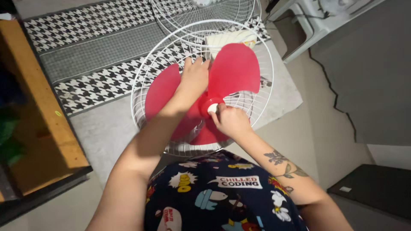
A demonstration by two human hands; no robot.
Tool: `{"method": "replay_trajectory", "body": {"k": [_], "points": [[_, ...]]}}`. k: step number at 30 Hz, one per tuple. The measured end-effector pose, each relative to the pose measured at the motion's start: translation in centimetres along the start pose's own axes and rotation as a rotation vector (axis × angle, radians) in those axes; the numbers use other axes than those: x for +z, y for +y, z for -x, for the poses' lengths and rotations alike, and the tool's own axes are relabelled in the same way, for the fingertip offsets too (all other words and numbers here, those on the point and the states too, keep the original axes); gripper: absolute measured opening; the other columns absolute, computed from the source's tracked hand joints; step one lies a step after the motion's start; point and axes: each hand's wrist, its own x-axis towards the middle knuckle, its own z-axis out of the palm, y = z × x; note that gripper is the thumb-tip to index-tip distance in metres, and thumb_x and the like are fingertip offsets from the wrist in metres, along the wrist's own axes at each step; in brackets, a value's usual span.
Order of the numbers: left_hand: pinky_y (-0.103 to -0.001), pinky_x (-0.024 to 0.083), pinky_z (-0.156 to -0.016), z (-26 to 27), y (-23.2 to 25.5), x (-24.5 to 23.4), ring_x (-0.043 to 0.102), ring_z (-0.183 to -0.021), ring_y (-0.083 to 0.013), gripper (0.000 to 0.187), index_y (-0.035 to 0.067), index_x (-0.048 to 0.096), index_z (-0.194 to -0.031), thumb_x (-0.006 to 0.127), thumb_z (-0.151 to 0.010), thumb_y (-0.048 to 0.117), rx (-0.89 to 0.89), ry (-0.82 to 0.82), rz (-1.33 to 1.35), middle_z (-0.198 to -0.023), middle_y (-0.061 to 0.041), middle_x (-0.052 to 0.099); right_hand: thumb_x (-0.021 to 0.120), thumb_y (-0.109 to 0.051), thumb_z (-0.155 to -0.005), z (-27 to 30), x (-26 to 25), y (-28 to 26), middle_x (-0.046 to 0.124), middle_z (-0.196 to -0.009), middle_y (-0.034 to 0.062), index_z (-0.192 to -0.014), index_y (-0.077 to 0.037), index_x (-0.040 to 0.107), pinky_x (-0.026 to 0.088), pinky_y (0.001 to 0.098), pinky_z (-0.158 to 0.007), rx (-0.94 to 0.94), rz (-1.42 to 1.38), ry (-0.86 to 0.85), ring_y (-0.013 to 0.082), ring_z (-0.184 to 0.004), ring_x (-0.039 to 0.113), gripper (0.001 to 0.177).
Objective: The person assembles an electric fan by attaching a red fan blade to the motor hub, securing it with a white cap, and then fitting the front wire cage over the blade assembly.
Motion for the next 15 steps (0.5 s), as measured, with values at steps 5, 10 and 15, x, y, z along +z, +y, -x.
{"method": "replay_trajectory", "body": {"k": [5,10,15], "points": [[-0.049,0.04,-0.089,-0.5,-0.1,-0.3,0.059,-0.107,-0.0233,0.021,0.015,0.075,-0.101,0.059,-0.088,0.017,-0.025,-0.039,-0.049,-0.109,0.0,0.067,0.071,-0.033,-0.087,0.0,0.2,-0.3,0.069,-0.065,0.018,-0.081,-0.002,0.064,0.055,0.048,-0.055,0.013,-0.161,0.087,0.0383,-0.055,0.067,0.032],[-0.05,0.04,-0.085,-0.2,0.0,-0.9,0.057,-0.108,-0.0238,0.025,0.014,0.075,-0.105,0.058,-0.087,0.016,-0.031,-0.056,-0.025,-0.109,-0.001,0.065,0.07,-0.032,-0.089,0.2,0.1,0.3,0.069,-0.065,0.017,-0.081,-0.004,0.066,0.056,0.0469,-0.057,-0.043,-0.16,0.081,0.0363,-0.056,0.068,0.03],[-0.048,0.04,-0.085,0.0,0.1,-1.4,0.056,-0.112,-0.0262,0.023,0.012,0.073,-0.108,0.058,-0.091,0.016,-0.037,-0.125,0.006,-0.116,-0.002,0.064,0.071,-0.033,-0.088,0.3,-0.2,-0.1,0.069,-0.064,0.018,-0.081,-0.003,0.067,0.056,0.0478,-0.057,0.013,-0.178,0.064,0.0378,-0.058,0.068,0.031]]}}
